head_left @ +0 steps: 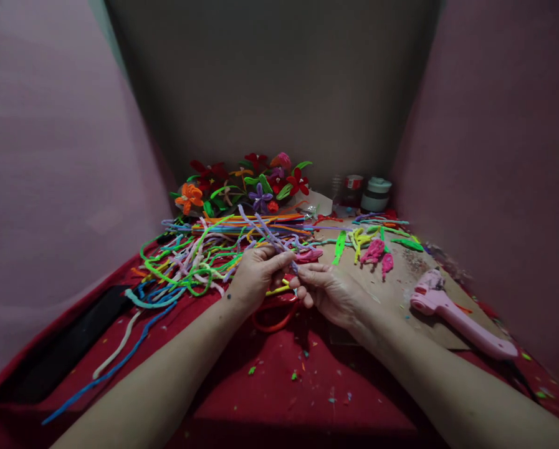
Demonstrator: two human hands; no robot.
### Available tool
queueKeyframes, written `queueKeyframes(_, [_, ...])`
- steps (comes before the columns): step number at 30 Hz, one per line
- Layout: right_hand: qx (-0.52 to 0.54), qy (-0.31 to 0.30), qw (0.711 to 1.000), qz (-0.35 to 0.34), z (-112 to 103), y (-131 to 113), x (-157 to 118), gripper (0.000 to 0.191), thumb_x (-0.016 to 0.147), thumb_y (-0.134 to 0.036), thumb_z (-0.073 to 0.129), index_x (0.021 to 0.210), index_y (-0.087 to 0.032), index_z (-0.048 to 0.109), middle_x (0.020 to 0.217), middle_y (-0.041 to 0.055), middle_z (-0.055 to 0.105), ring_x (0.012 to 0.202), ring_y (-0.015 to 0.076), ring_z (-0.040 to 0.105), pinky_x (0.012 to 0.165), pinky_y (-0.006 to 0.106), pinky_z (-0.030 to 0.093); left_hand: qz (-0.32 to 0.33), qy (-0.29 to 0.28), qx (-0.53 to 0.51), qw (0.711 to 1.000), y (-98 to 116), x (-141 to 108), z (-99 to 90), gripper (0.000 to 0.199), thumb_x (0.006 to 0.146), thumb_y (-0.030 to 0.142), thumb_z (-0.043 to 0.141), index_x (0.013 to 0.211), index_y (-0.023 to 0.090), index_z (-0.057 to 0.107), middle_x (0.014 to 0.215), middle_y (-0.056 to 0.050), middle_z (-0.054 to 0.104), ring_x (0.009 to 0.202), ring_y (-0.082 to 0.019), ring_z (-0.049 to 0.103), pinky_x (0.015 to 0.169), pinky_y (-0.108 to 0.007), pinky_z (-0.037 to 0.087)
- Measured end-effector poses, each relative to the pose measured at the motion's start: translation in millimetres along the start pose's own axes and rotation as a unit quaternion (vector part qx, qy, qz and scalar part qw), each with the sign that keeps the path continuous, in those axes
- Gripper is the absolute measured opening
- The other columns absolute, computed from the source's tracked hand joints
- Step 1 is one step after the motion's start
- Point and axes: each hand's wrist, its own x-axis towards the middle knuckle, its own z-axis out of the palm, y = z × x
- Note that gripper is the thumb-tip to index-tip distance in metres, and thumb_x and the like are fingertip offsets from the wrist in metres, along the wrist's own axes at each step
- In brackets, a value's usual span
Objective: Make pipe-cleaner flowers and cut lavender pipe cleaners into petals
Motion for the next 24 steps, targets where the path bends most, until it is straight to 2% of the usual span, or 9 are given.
queueKeyframes(6, [-0.107, 0.045, 0.993, 0.021, -0.4, -0.5, -0.4, 0.013, 0.068, -0.019, 0.065, 0.063, -0.011, 0.057, 0.052, 0.0015, 0.061, 0.035, 0.0061, 0.05, 0.03, 0.014, 0.037, -0.021, 0.005, -0.01, 1.0, 1.7, 0.4, 0.7, 0.027, 0.068, 0.035, 0.065, 0.06, 0.013, 0.053, 0.043, 0.006, 0.044, 0.034, -0.002, 0.035, 0.034, -0.016, 0.021])
queueKeyframes(10, [-0.182, 0.087, 0.979, 0.027, 3.8, -2.7, -4.5, 0.017, 0.07, -0.018, 0.061, 0.056, -0.013, 0.052, 0.046, -0.0008, 0.057, 0.031, 0.0054, 0.045, 0.027, 0.015, 0.031, -0.035, 0.025, -0.065, 0.997, -1.8, 3.3, -0.7, 0.022, 0.065, 0.032, 0.068, 0.068, 0.014, 0.055, 0.047, 0.006, 0.049, 0.034, -0.001, 0.035, 0.033, -0.014, 0.023])
queueKeyframes(12, [-0.187, 0.077, 0.979, 0.026, 5.3, -3.7, -5.8, 0.016, 0.07, -0.019, 0.061, 0.057, -0.013, 0.054, 0.048, -0.0005, 0.058, 0.033, 0.006, 0.047, 0.03, 0.016, 0.034, -0.029, 0.025, -0.078, 0.996, -3.4, 4.6, -1.8, 0.022, 0.065, 0.03, 0.068, 0.071, 0.014, 0.055, 0.051, 0.005, 0.052, 0.035, -0.001, 0.037, 0.034, -0.013, 0.025])
queueKeyframes(16, [-0.153, 0.031, 0.987, -0.028, 4.1, -3.3, -4.6, 0.014, 0.068, -0.025, 0.065, 0.067, -0.012, 0.06, 0.06, 0.0023, 0.064, 0.046, 0.0067, 0.054, 0.045, 0.018, 0.041, -0.035, 0.008, -0.056, 0.998, -1.5, 3.0, 0.9, 0.022, 0.065, 0.029, 0.068, 0.067, 0.012, 0.054, 0.048, 0.004, 0.051, 0.033, -0.002, 0.038, 0.032, -0.013, 0.023])
queueKeyframes(20, [-0.147, 0.042, 0.988, -0.033, 1.7, -1.6, -2.3, 0.017, 0.063, -0.025, 0.068, 0.065, -0.012, 0.059, 0.058, 0.004, 0.066, 0.047, 0.0082, 0.055, 0.047, 0.02, 0.04, -0.08, -0.036, -0.098, 0.991, 0.0, -0.5, 6.1, 0.02, 0.066, 0.026, 0.067, 0.066, 0.013, 0.052, 0.046, 0.005, 0.048, 0.032, -0.002, 0.037, 0.034, -0.015, 0.029])
queueKeyframes(24, [-0.16, 0.055, 0.985, -0.026, 2.4, -2.1, -2.0, 0.016, 0.062, -0.026, 0.068, 0.064, -0.012, 0.059, 0.058, 0.0051, 0.067, 0.044, 0.0091, 0.054, 0.047, 0.022, 0.039, -0.079, -0.036, -0.106, 0.991, -4.0, 0.0, 4.3, 0.025, 0.069, 0.03, 0.065, 0.061, 0.014, 0.047, 0.039, 0.01, 0.034, 0.03, 0.0, 0.025, 0.031, -0.014, 0.018])
